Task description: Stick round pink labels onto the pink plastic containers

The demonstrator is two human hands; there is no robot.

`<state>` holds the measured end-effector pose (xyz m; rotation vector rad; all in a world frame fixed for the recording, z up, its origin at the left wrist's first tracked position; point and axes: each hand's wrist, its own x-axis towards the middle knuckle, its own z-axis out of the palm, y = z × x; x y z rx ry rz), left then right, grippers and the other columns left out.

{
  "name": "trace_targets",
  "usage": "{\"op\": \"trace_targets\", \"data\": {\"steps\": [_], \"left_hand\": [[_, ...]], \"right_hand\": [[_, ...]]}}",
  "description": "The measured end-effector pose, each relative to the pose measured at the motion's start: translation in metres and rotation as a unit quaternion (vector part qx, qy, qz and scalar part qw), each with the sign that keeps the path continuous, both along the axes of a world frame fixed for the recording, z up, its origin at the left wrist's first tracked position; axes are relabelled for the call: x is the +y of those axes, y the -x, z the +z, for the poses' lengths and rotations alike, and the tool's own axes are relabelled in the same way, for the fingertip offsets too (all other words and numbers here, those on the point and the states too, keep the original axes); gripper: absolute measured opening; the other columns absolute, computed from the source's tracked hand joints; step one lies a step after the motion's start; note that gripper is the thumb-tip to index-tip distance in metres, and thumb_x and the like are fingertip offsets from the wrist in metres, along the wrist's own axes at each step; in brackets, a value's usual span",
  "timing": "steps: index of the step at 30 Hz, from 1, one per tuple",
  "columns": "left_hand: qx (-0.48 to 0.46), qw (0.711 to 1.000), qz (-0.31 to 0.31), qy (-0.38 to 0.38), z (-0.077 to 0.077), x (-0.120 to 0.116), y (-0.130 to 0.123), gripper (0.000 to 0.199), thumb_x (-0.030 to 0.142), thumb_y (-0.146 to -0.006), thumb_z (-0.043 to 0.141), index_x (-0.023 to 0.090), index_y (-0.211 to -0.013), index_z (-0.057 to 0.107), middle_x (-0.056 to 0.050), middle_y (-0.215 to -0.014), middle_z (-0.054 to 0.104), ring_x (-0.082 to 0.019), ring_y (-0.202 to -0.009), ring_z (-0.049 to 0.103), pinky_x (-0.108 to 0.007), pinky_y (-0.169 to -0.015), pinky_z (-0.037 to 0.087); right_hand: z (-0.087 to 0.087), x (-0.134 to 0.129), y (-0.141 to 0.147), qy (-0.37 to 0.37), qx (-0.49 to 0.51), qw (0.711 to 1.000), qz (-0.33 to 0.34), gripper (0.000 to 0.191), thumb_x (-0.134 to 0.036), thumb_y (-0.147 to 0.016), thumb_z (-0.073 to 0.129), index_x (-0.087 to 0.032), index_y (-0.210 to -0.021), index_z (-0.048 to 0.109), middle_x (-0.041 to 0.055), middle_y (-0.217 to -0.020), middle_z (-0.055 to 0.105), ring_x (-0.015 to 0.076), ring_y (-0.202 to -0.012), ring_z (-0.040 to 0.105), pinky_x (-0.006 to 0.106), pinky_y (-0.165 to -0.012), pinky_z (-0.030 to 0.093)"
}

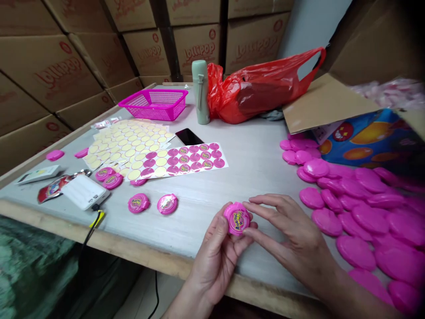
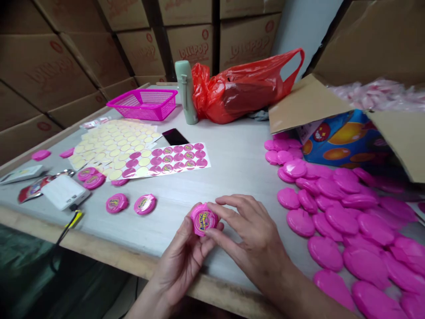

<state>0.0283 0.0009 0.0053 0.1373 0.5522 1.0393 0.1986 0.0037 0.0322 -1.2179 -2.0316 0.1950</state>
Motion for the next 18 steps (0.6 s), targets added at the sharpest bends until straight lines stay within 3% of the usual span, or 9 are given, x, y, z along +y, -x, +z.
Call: {"op": "trace_targets", "data": {"steps": [8,16,18], "left_hand": [[0.016,0.999,0.026,-0.012,0.0019,-0.0033,-0.0028,0.025,0.023,-0.094,0.066,0.016,-0.118,0.069,-0.008,-0.114,0.075,-0.014,-0.098,0.072,-0.028,-0.091,0.059],[0.046,0.999,0.026,0.0,0.001,-0.0026,-0.0034,0.031,0.024,-0.089,0.073,0.018,-0.119,0.069,-0.007,-0.112,0.074,-0.013,-0.095,0.071,-0.029,-0.09,0.06],[0.054,0.998,0.017,0.002,0.0008,-0.0021,-0.0033,0.033,0.025,-0.088,0.074,0.018,-0.12,0.068,-0.007,-0.11,0.075,-0.013,-0.095,0.071,-0.03,-0.089,0.061]], "right_hand": [[-0.0061,0.0028,0.0032,-0.057,-0.02,0.998,0.014,0.034,-0.013,-0.092,0.069,-0.023,-0.124,0.062,0.0093,-0.114,0.069,0.0262,-0.108,0.061,0.046,-0.087,0.051],[-0.0072,0.0061,0.0049,0.027,0.076,0.997,0.009,0.016,-0.015,-0.09,0.072,-0.026,-0.1,0.069,0.0029,-0.104,0.07,0.0202,-0.102,0.063,0.036,-0.086,0.052],[-0.0072,0.0076,0.0034,0.018,0.083,0.996,0.015,0.014,-0.013,-0.09,0.071,-0.026,-0.097,0.069,0.0024,-0.102,0.069,0.0188,-0.1,0.063,0.034,-0.085,0.052]]}}
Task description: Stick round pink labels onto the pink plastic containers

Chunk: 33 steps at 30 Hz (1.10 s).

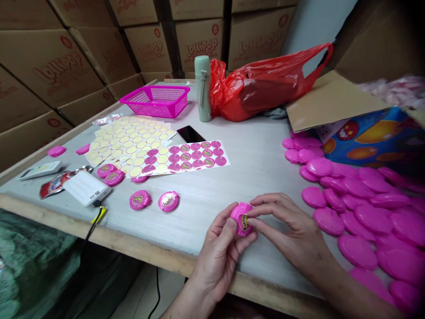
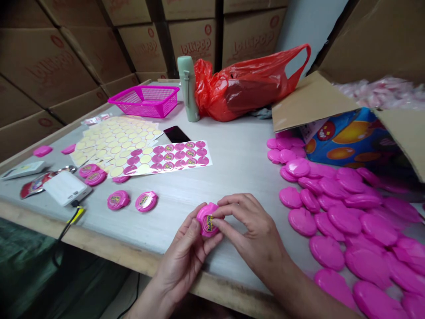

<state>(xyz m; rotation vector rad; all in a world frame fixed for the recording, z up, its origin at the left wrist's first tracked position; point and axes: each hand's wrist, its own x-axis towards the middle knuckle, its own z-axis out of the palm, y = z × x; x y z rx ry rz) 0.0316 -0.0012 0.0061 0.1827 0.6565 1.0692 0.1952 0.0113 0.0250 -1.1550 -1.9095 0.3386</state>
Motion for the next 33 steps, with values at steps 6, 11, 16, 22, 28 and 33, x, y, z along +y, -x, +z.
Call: {"op": "trace_targets", "data": {"steps": [6,11,16,22,28,33], "left_hand": [[0.013,1.0,-0.007,-0.008,0.0,0.0,0.0,0.034,0.027,-0.088,0.074,0.017,-0.12,0.069,-0.008,-0.11,0.074,-0.014,-0.092,0.072,-0.029,-0.085,0.062],[0.023,1.0,-0.011,-0.013,0.0,-0.001,0.0,0.034,0.027,-0.088,0.074,0.017,-0.12,0.068,-0.008,-0.108,0.074,-0.016,-0.093,0.073,-0.028,-0.084,0.062],[0.022,1.0,-0.01,-0.014,-0.001,0.001,0.0,0.029,0.027,-0.088,0.073,0.015,-0.114,0.071,-0.007,-0.102,0.074,-0.013,-0.088,0.071,-0.026,-0.082,0.062],[-0.028,0.998,-0.052,0.004,-0.001,0.003,0.003,0.019,0.025,-0.092,0.067,0.01,-0.103,0.07,-0.008,-0.093,0.072,-0.012,-0.079,0.071,-0.025,-0.078,0.063],[-0.069,0.992,-0.109,-0.017,0.008,0.004,0.014,0.015,0.019,-0.095,0.059,0.014,-0.108,0.063,-0.008,-0.104,0.068,-0.017,-0.091,0.072,-0.032,-0.084,0.062],[-0.045,0.994,-0.091,-0.034,0.007,0.003,0.016,0.024,0.021,-0.095,0.06,0.016,-0.119,0.06,-0.011,-0.113,0.069,-0.02,-0.101,0.072,-0.033,-0.088,0.061]], "right_hand": [[-0.003,0.003,-0.006,-0.049,-0.036,0.998,-0.001,0.025,-0.014,-0.092,0.071,-0.021,-0.115,0.066,0.0067,-0.108,0.069,0.02,-0.103,0.063,0.037,-0.088,0.052],[-0.003,0.004,-0.005,-0.109,-0.072,0.991,0.004,0.022,-0.007,-0.09,0.07,-0.02,-0.107,0.072,0.0084,-0.108,0.072,0.023,-0.103,0.062,0.041,-0.087,0.052],[-0.004,0.006,-0.003,-0.135,-0.077,0.987,0.029,0.017,-0.005,-0.087,0.071,-0.015,-0.1,0.071,0.0086,-0.103,0.076,0.0223,-0.1,0.064,0.04,-0.088,0.053],[-0.007,0.01,-0.009,-0.18,-0.063,0.977,0.096,0.016,-0.007,-0.085,0.074,-0.016,-0.098,0.07,0.0063,-0.099,0.078,0.0206,-0.098,0.066,0.036,-0.084,0.055],[-0.007,0.012,-0.012,-0.145,-0.043,0.979,0.133,0.016,-0.008,-0.087,0.072,-0.018,-0.1,0.069,0.0064,-0.099,0.076,0.0199,-0.093,0.07,0.036,-0.08,0.055],[-0.01,0.009,-0.014,-0.081,0.009,0.992,0.095,0.044,-0.013,-0.086,0.076,-0.02,-0.127,0.062,0.0076,-0.109,0.074,0.0202,-0.1,0.07,0.035,-0.086,0.058]]}}
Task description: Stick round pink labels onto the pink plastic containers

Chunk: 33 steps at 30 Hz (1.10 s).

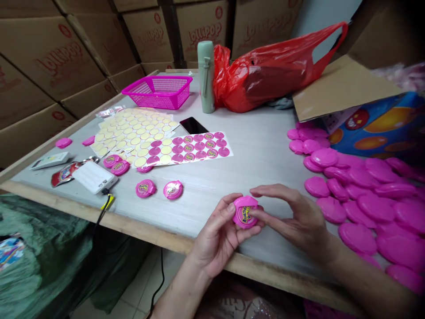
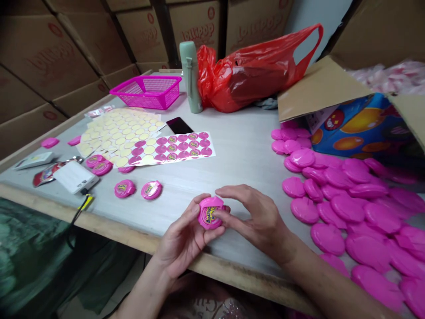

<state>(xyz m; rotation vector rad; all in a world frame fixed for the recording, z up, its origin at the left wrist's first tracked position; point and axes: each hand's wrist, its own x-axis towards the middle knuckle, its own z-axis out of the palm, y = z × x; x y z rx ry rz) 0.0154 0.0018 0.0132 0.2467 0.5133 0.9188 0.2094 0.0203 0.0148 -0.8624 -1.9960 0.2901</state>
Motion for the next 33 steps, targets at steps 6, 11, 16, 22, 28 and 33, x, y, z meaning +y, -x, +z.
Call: {"op": "trace_targets", "data": {"steps": [6,11,16,22,28,33], "left_hand": [[0.03,0.999,0.038,-0.004,-0.001,-0.002,-0.002,0.032,0.021,-0.092,0.067,0.018,-0.124,0.066,-0.008,-0.114,0.07,-0.016,-0.098,0.071,-0.033,-0.091,0.06],[0.028,0.999,0.034,-0.001,-0.003,-0.002,-0.004,0.03,0.022,-0.091,0.068,0.017,-0.12,0.068,-0.008,-0.113,0.07,-0.017,-0.096,0.071,-0.032,-0.088,0.061],[-0.004,0.999,0.047,0.023,-0.005,0.0,-0.006,0.024,0.019,-0.093,0.064,0.014,-0.117,0.068,-0.009,-0.116,0.07,-0.017,-0.101,0.069,-0.035,-0.092,0.06],[0.0,0.998,0.067,0.015,-0.005,-0.001,-0.007,0.026,0.019,-0.092,0.066,0.015,-0.118,0.067,-0.008,-0.113,0.072,-0.015,-0.099,0.069,-0.032,-0.091,0.06],[0.005,0.996,0.082,0.028,-0.006,-0.001,-0.008,0.027,0.021,-0.091,0.067,0.015,-0.117,0.066,-0.008,-0.112,0.072,-0.016,-0.099,0.069,-0.031,-0.09,0.059],[0.024,0.994,0.105,0.027,-0.006,0.0,-0.01,0.03,0.022,-0.088,0.071,0.015,-0.117,0.066,-0.007,-0.109,0.072,-0.014,-0.094,0.069,-0.028,-0.085,0.06]], "right_hand": [[0.004,0.0,0.002,-0.058,-0.073,0.995,-0.03,0.027,-0.011,-0.09,0.07,-0.024,-0.114,0.073,0.0076,-0.116,0.075,0.0233,-0.106,0.067,0.042,-0.09,0.057],[0.005,-0.001,0.006,-0.087,-0.069,0.993,-0.031,0.023,-0.014,-0.09,0.07,-0.025,-0.11,0.073,0.0039,-0.103,0.079,0.0214,-0.097,0.07,0.038,-0.082,0.061],[0.005,0.0,0.008,-0.121,-0.066,0.99,-0.019,0.021,-0.009,-0.086,0.073,-0.021,-0.104,0.072,0.0046,-0.097,0.081,0.0209,-0.09,0.072,0.036,-0.077,0.061],[0.004,-0.001,0.009,-0.145,-0.088,0.985,-0.041,0.013,-0.015,-0.09,0.071,-0.025,-0.098,0.071,0.001,-0.091,0.082,0.0201,-0.085,0.074,0.039,-0.083,0.058],[-0.001,-0.002,0.011,-0.149,-0.099,0.983,-0.051,0.015,-0.016,-0.09,0.071,-0.029,-0.098,0.07,-0.0026,-0.09,0.082,0.0196,-0.082,0.075,0.041,-0.086,0.057],[-0.001,-0.004,0.013,-0.149,-0.11,0.981,-0.05,0.021,-0.008,-0.085,0.073,-0.025,-0.096,0.07,0.0014,-0.091,0.083,0.0209,-0.082,0.075,0.044,-0.087,0.056]]}}
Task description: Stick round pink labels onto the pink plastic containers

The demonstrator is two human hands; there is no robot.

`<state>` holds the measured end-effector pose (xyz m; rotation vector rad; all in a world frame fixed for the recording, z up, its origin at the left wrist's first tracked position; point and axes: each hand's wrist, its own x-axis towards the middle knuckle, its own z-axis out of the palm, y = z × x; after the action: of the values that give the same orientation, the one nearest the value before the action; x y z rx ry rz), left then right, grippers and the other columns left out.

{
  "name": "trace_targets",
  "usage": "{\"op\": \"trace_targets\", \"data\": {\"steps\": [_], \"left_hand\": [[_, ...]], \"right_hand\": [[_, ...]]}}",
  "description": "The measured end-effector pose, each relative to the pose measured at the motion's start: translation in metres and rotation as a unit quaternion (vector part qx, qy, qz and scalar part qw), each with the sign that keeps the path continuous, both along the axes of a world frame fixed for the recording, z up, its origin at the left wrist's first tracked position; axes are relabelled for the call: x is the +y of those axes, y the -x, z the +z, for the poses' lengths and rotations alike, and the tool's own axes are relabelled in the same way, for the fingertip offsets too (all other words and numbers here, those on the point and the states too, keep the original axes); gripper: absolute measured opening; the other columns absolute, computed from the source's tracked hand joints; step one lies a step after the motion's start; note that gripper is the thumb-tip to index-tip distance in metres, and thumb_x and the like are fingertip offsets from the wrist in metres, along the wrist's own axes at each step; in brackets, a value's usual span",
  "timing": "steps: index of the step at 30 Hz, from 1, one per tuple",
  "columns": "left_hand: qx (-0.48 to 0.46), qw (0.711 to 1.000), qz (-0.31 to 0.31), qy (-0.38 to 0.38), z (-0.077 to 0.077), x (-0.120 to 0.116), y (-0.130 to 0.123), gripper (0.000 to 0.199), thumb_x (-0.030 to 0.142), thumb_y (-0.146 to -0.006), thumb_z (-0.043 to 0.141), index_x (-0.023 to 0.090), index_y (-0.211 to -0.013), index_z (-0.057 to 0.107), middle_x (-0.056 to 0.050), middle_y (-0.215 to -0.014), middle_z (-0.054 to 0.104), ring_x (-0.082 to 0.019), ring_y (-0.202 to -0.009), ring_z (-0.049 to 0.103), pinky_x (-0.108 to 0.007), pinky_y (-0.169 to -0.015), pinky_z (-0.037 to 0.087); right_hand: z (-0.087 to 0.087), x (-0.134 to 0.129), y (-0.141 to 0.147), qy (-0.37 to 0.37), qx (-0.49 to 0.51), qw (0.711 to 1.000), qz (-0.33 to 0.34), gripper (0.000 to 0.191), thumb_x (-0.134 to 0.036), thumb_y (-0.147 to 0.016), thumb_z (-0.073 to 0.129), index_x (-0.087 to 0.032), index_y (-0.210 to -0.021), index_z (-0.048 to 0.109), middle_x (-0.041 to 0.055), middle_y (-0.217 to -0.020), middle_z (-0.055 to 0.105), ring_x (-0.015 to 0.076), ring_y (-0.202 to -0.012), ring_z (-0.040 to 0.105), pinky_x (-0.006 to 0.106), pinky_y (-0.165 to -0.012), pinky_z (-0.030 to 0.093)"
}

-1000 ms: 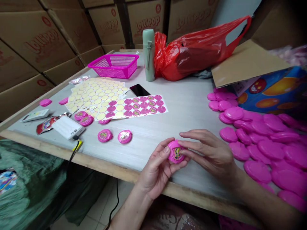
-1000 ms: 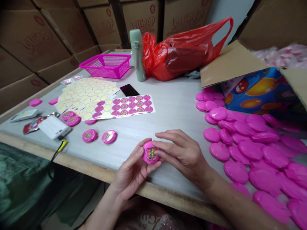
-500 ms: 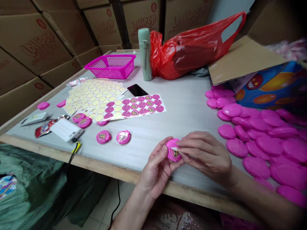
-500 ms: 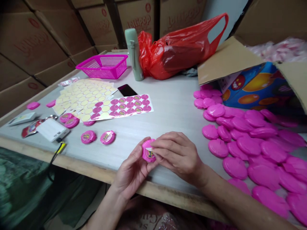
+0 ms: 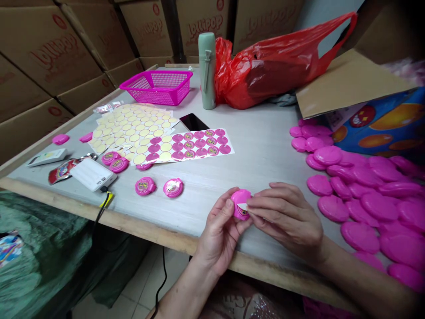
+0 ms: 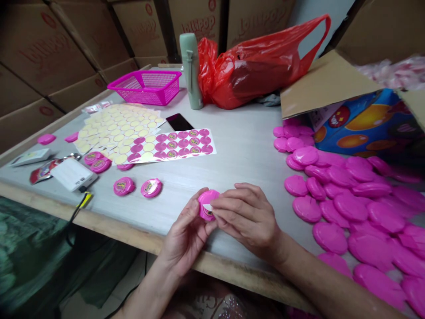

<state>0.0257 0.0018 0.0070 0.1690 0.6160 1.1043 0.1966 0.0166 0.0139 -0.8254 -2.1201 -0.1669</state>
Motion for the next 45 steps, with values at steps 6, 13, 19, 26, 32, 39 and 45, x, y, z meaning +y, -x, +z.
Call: {"op": "trace_targets", "data": {"steps": [6,13,19,26,32,39,45], "left_hand": [[-0.018,1.0,-0.001,0.013,-0.0012,0.0014,0.0001,0.027,0.019,-0.089,0.069,0.015,-0.116,0.066,-0.007,-0.109,0.072,-0.015,-0.095,0.069,-0.028,-0.084,0.06],[-0.043,0.999,-0.008,0.031,-0.0014,0.0029,0.0008,0.023,0.02,-0.093,0.063,0.013,-0.116,0.065,-0.008,-0.109,0.071,-0.014,-0.095,0.069,-0.028,-0.086,0.059],[-0.053,0.997,-0.019,0.053,-0.003,0.0046,0.0021,0.026,0.021,-0.092,0.064,0.014,-0.118,0.065,-0.009,-0.112,0.07,-0.015,-0.095,0.068,-0.028,-0.088,0.057],[-0.083,0.993,-0.019,0.08,-0.0026,0.0067,0.0029,0.026,0.019,-0.095,0.06,0.012,-0.12,0.063,-0.011,-0.109,0.071,-0.015,-0.09,0.07,-0.028,-0.085,0.059],[-0.092,0.991,-0.027,0.093,-0.0003,0.009,0.0041,0.024,0.02,-0.098,0.054,0.012,-0.12,0.061,-0.011,-0.106,0.071,-0.016,-0.087,0.072,-0.028,-0.08,0.061],[-0.098,0.99,-0.027,0.093,0.0006,0.0099,0.0048,0.024,0.019,-0.099,0.052,0.011,-0.12,0.06,-0.013,-0.106,0.072,-0.018,-0.089,0.074,-0.028,-0.08,0.061],[-0.069,0.997,-0.014,0.038,0.0001,0.0059,0.0063,0.023,0.02,-0.099,0.054,0.011,-0.119,0.061,-0.013,-0.106,0.074,-0.019,-0.092,0.075,-0.031,-0.083,0.061]], "right_hand": [[0.0008,0.0007,0.0015,-0.005,0.0,1.0,0.005,0.02,-0.009,-0.084,0.074,-0.026,-0.094,0.071,-0.0001,-0.089,0.083,0.0207,-0.081,0.075,0.043,-0.087,0.056],[-0.0014,0.0013,0.0025,-0.007,0.008,1.0,0.014,0.017,-0.012,-0.087,0.072,-0.027,-0.096,0.071,-0.0024,-0.09,0.082,0.0197,-0.082,0.074,0.042,-0.089,0.055],[0.0015,0.0,0.0022,0.002,0.001,1.0,0.017,0.02,-0.013,-0.088,0.072,-0.031,-0.096,0.071,-0.005,-0.089,0.082,0.0195,-0.081,0.074,0.041,-0.088,0.055],[0.0009,0.0006,0.0019,-0.011,-0.005,1.0,0.017,0.016,-0.015,-0.09,0.07,-0.03,-0.096,0.07,-0.0052,-0.088,0.082,0.018,-0.079,0.075,0.04,-0.088,0.055],[0.0002,0.0003,0.0005,-0.009,-0.006,0.999,0.031,0.016,-0.014,-0.089,0.071,-0.027,-0.098,0.07,-0.0028,-0.086,0.083,0.0186,-0.079,0.074,0.04,-0.087,0.056],[-0.0005,0.0001,-0.0009,0.001,-0.003,0.999,0.042,0.018,-0.014,-0.09,0.07,-0.029,-0.1,0.07,-0.0047,-0.087,0.082,0.0177,-0.08,0.074,0.039,-0.086,0.057],[0.0045,-0.0034,-0.0064,0.022,0.029,0.999,0.031,0.033,-0.013,-0.082,0.079,-0.025,-0.111,0.068,0.0037,-0.099,0.079,0.0226,-0.093,0.071,0.045,-0.093,0.056]]}}
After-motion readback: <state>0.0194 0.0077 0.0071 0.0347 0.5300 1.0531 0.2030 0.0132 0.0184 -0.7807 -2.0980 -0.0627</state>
